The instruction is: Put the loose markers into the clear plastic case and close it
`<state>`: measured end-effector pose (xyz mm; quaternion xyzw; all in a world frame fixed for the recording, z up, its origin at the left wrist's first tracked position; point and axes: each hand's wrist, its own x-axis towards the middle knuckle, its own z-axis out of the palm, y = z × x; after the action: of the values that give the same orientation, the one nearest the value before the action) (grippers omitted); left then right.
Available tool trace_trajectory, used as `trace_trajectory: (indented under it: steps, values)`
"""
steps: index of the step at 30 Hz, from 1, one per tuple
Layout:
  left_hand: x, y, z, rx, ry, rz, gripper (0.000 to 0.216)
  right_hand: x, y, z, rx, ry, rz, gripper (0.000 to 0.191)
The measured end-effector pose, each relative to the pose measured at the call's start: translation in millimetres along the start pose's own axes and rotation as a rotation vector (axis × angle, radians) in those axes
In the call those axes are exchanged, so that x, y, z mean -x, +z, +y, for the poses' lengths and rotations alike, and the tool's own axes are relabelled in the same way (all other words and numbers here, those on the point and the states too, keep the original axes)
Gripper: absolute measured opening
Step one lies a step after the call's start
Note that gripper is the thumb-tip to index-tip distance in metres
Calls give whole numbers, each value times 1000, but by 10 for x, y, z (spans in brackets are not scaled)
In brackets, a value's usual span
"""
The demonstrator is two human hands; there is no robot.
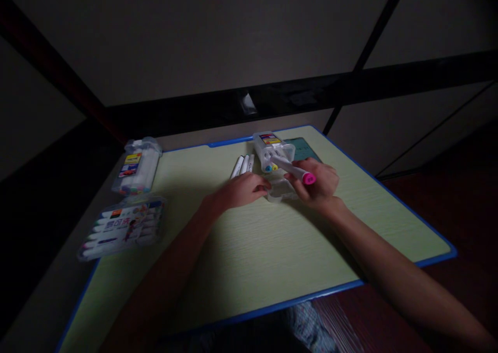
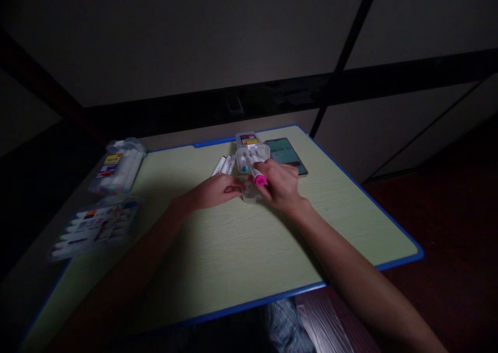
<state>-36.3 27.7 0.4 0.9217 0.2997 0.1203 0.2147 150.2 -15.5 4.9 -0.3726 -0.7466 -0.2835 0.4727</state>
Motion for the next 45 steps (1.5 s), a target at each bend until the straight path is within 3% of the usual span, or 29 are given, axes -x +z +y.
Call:
trace_trajectory:
  steps: [9, 37, 45]
  values:
    - [-21, 14, 40, -88, 29, -13, 18, 59, 77, 66, -132, 30, -109, 13]
    - [-28, 113, 9, -50, 39, 56, 15, 78, 167, 117, -139, 178, -537, 27]
    - [-31, 97, 42, -49, 29, 47, 13, 70, 175, 119, -112, 213, -589, 31]
